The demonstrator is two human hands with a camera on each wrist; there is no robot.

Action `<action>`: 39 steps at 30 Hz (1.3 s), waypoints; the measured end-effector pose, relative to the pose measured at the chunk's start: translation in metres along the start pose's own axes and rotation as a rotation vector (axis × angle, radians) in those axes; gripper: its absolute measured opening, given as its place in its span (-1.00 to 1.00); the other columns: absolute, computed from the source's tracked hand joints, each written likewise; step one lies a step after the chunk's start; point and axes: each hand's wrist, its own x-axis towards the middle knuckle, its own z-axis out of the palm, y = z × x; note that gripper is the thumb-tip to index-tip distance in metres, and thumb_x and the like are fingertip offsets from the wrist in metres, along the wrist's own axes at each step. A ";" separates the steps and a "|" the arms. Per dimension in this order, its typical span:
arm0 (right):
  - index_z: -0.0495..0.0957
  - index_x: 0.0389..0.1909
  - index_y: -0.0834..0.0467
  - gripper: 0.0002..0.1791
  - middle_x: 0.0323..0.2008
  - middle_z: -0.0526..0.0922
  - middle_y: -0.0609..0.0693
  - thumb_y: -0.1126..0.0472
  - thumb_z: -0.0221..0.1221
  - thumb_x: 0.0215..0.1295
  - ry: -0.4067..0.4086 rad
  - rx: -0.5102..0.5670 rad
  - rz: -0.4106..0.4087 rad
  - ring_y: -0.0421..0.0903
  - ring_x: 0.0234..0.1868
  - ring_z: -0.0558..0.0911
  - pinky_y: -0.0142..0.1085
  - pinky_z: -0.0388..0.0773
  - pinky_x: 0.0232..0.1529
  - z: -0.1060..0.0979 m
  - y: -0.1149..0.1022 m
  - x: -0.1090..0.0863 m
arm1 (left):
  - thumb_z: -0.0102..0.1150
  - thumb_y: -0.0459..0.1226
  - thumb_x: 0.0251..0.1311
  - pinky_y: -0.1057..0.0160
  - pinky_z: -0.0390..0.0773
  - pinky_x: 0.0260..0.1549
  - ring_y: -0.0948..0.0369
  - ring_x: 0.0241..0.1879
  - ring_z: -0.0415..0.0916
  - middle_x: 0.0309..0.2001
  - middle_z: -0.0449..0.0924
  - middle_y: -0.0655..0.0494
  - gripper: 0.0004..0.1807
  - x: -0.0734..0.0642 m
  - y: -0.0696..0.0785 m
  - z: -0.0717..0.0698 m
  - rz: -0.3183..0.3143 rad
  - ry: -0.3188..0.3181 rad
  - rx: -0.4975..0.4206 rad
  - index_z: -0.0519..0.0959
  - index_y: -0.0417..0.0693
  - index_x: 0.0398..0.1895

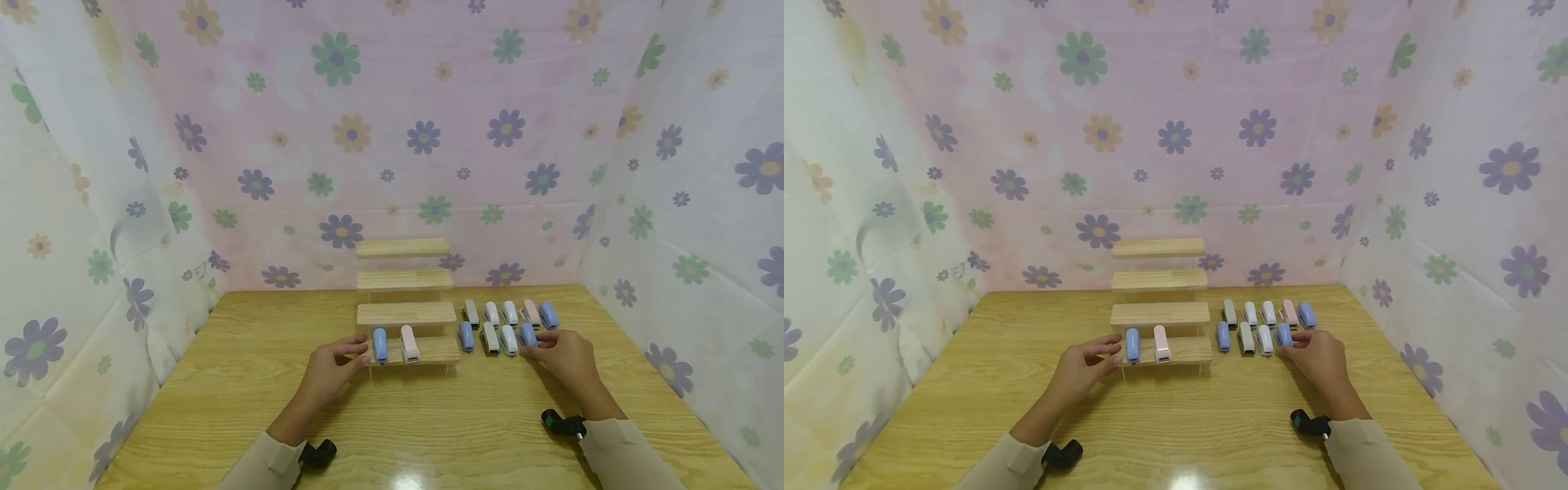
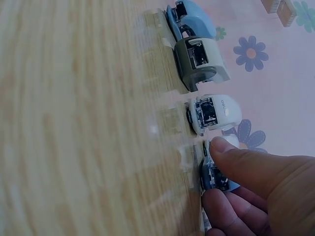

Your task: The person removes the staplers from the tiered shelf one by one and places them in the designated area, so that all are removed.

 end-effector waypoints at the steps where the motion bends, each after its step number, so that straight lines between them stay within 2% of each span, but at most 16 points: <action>1: 0.71 0.06 0.31 -0.30 -0.20 0.81 0.19 -0.19 0.50 0.13 -0.001 -0.001 -0.002 0.08 -0.22 0.75 -0.10 0.67 -0.28 0.000 0.000 0.000 | 0.44 -0.28 0.27 0.34 0.74 -0.27 0.13 -0.11 0.75 0.28 0.64 0.08 -0.73 0.000 0.001 0.000 -0.006 0.000 -0.007 0.78 -0.12 0.02; 6: 0.71 0.06 0.31 -0.29 -0.19 0.80 0.20 -0.20 0.50 0.13 -0.007 0.001 0.000 0.07 -0.23 0.75 -0.11 0.67 -0.30 -0.002 -0.001 -0.001 | 0.43 -0.30 0.28 0.26 0.76 -0.24 0.06 -0.11 0.75 0.29 0.63 -0.01 -0.71 -0.001 0.002 -0.001 0.012 -0.013 -0.043 0.76 -0.19 0.03; 10: 0.70 0.08 0.32 -0.29 -0.18 0.80 0.20 -0.21 0.48 0.16 -0.018 -0.010 -0.006 0.09 -0.23 0.74 -0.05 0.69 -0.26 -0.007 -0.004 -0.003 | 0.43 -0.29 0.28 0.28 0.75 -0.24 0.08 -0.11 0.76 0.29 0.63 0.01 -0.71 -0.001 0.001 -0.001 0.012 -0.015 -0.039 0.76 -0.18 0.04; 14: 0.69 0.10 0.32 -0.29 -0.18 0.79 0.19 -0.21 0.46 0.20 -0.015 -0.021 -0.017 0.08 -0.25 0.73 -0.09 0.67 -0.32 -0.014 -0.010 -0.002 | 0.42 -0.29 0.28 0.31 0.75 -0.24 0.13 -0.12 0.76 0.29 0.63 0.03 -0.71 0.000 -0.002 -0.001 0.012 -0.012 -0.024 0.76 -0.16 0.04; 19: 0.71 0.09 0.30 -0.32 -0.21 0.79 0.16 -0.21 0.43 0.23 0.009 -0.018 -0.038 0.02 -0.31 0.71 -0.21 0.60 -0.43 -0.019 -0.022 0.000 | 0.42 -0.29 0.29 0.32 0.75 -0.25 0.13 -0.13 0.76 0.29 0.63 0.03 -0.71 0.000 -0.003 -0.001 0.017 -0.006 -0.016 0.76 -0.17 0.05; 25: 0.71 0.11 0.26 -0.31 -0.20 0.80 0.14 -0.26 0.39 0.25 0.037 -0.026 -0.064 0.00 -0.29 0.72 -0.22 0.62 -0.41 -0.023 -0.033 0.003 | 0.43 -0.28 0.28 0.32 0.74 -0.27 0.11 -0.14 0.75 0.28 0.64 0.03 -0.72 0.000 -0.001 -0.002 0.020 -0.015 -0.018 0.77 -0.14 0.03; 31: 0.69 0.14 0.26 -0.35 -0.22 0.80 0.11 -0.19 0.41 0.27 0.051 -0.008 -0.091 0.00 -0.30 0.72 -0.23 0.60 -0.46 -0.025 -0.048 0.004 | 0.42 -0.30 0.28 0.30 0.75 -0.26 0.10 -0.15 0.75 0.29 0.63 0.00 -0.71 0.000 0.000 -0.001 0.028 -0.016 -0.039 0.76 -0.20 0.04; 39: 0.70 0.13 0.25 -0.33 -0.25 0.81 0.08 -0.20 0.44 0.22 0.069 -0.007 -0.161 0.02 -0.28 0.73 -0.25 0.60 -0.47 -0.020 -0.072 0.001 | 0.41 -0.38 0.26 0.18 0.77 -0.24 0.04 -0.17 0.74 0.28 0.63 -0.03 -0.72 0.000 -0.002 0.002 -0.010 0.018 -0.024 0.76 -0.24 0.03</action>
